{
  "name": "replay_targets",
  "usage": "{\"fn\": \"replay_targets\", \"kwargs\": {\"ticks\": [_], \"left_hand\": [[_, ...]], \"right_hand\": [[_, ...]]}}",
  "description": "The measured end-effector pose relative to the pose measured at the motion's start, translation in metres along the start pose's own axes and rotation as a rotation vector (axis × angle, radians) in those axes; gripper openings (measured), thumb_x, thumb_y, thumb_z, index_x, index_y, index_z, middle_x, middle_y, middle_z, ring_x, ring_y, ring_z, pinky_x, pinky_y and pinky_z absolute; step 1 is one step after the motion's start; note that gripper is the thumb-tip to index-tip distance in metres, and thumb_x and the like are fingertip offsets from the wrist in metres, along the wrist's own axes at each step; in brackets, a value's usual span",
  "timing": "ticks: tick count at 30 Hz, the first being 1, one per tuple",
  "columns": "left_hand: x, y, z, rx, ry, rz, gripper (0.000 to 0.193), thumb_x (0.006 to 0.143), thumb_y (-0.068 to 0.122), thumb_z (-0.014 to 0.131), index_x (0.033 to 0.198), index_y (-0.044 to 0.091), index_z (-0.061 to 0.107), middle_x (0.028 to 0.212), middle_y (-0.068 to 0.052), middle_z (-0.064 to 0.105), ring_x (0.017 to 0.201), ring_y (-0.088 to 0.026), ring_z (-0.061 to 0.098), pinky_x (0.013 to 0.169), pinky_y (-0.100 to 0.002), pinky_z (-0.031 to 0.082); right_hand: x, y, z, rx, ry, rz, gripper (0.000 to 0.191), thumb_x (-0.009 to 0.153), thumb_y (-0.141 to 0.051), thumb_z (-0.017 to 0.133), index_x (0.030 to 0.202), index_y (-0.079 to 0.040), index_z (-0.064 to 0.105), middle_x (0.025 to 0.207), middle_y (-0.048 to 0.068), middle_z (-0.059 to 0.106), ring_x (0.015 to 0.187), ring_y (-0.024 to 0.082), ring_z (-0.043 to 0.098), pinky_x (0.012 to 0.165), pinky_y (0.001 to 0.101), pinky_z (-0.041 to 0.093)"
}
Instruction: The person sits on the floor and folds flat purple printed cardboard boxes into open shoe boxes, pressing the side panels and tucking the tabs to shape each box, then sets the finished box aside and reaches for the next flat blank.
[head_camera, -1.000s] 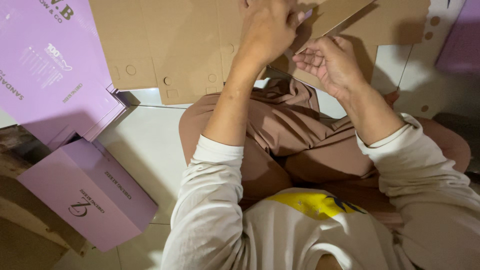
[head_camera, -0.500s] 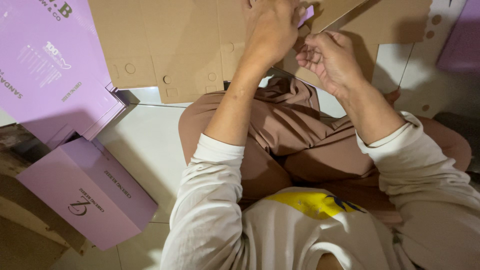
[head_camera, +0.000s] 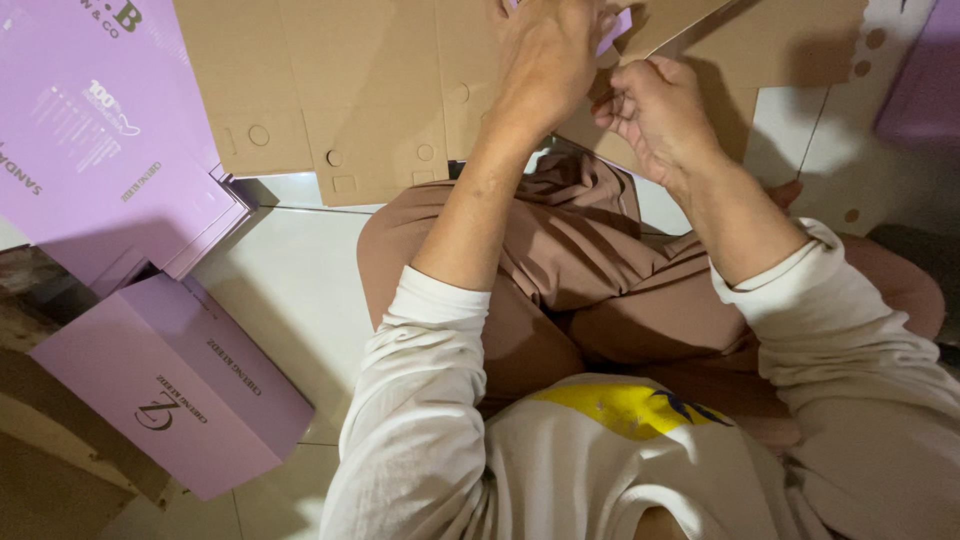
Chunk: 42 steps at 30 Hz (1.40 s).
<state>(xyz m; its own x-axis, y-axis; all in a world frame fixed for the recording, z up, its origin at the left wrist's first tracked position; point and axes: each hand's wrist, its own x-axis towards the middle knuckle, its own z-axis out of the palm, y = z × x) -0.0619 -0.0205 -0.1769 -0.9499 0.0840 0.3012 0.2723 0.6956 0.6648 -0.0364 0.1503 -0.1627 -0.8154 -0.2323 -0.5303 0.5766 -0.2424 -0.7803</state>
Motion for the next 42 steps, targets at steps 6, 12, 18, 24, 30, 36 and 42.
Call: {"fn": "replay_targets", "kwargs": {"ticks": [6, 12, 18, 24, 30, 36, 42], "left_hand": [[-0.001, 0.009, -0.007, -0.037, -0.049, -0.009, 0.024, 0.083, 0.010, 0.066, 0.106, 0.008, 0.072, 0.096, -0.022, 0.070, 0.093, -0.040, 0.066, 0.082, -0.051, 0.048], [0.001, 0.011, 0.005, 0.010, 0.033, -0.015, 0.024, 0.080, 0.021, 0.074, 0.102, 0.010, 0.073, 0.091, -0.016, 0.074, 0.093, -0.042, 0.064, 0.088, -0.057, 0.042], [0.001, 0.005, 0.011, 0.035, -0.039, -0.053, 0.027, 0.074, 0.018, 0.075, 0.100, 0.009, 0.073, 0.091, -0.021, 0.071, 0.090, -0.042, 0.064, 0.078, -0.052, 0.048], [-0.003, 0.014, -0.006, -0.012, 0.080, 0.041, 0.020, 0.086, 0.009, 0.067, 0.105, 0.011, 0.073, 0.096, -0.019, 0.072, 0.092, -0.039, 0.067, 0.085, -0.051, 0.045], [0.001, 0.031, -0.031, 0.044, -0.112, -0.011, 0.013, 0.089, 0.014, 0.066, 0.097, 0.013, 0.076, 0.092, -0.014, 0.075, 0.092, -0.035, 0.068, 0.093, -0.054, 0.040], [-0.016, 0.033, -0.060, -0.127, -0.143, 0.170, 0.059, 0.075, 0.023, 0.084, 0.128, 0.006, 0.064, 0.131, -0.016, 0.061, 0.108, -0.037, 0.064, 0.091, -0.045, 0.050], [-0.028, 0.032, -0.047, 0.040, -0.233, 0.172, 0.072, 0.071, 0.020, 0.089, 0.137, 0.014, 0.061, 0.136, -0.007, 0.058, 0.129, -0.034, 0.055, 0.111, -0.046, 0.044]], "right_hand": [[0.002, 0.010, -0.003, -0.044, 0.023, -0.013, 0.010, 0.098, -0.004, 0.055, 0.092, -0.004, 0.063, 0.074, 0.003, 0.060, 0.070, 0.014, 0.062, 0.072, 0.0312, 0.056], [0.001, 0.010, -0.003, -0.050, 0.012, -0.039, 0.013, 0.098, -0.002, 0.052, 0.095, -0.003, 0.065, 0.083, 0.005, 0.067, 0.071, 0.014, 0.063, 0.070, 0.0290, 0.055], [0.001, 0.012, 0.007, -0.072, 0.061, -0.057, 0.017, 0.101, -0.001, 0.052, 0.100, -0.004, 0.068, 0.089, 0.004, 0.070, 0.075, 0.011, 0.064, 0.067, 0.0265, 0.052], [0.000, 0.014, 0.004, -0.076, 0.036, -0.054, 0.017, 0.105, -0.002, 0.054, 0.102, -0.007, 0.070, 0.093, 0.002, 0.070, 0.078, 0.009, 0.065, 0.070, 0.0255, 0.054], [0.000, 0.008, -0.007, -0.145, 0.012, -0.047, 0.014, 0.105, -0.004, 0.058, 0.093, -0.002, 0.066, 0.090, 0.009, 0.070, 0.079, 0.015, 0.072, 0.079, 0.0335, 0.066], [0.000, -0.015, -0.007, -0.420, -0.129, -0.231, 0.010, 0.105, -0.009, 0.065, 0.107, 0.001, 0.066, 0.099, 0.010, 0.073, 0.086, 0.016, 0.073, 0.077, 0.0321, 0.062], [-0.028, -0.076, -0.009, -1.290, -0.165, -0.260, 0.027, 0.106, -0.029, 0.069, 0.097, -0.003, 0.073, 0.083, 0.010, 0.075, 0.071, 0.017, 0.072, 0.069, 0.0309, 0.056]]}}
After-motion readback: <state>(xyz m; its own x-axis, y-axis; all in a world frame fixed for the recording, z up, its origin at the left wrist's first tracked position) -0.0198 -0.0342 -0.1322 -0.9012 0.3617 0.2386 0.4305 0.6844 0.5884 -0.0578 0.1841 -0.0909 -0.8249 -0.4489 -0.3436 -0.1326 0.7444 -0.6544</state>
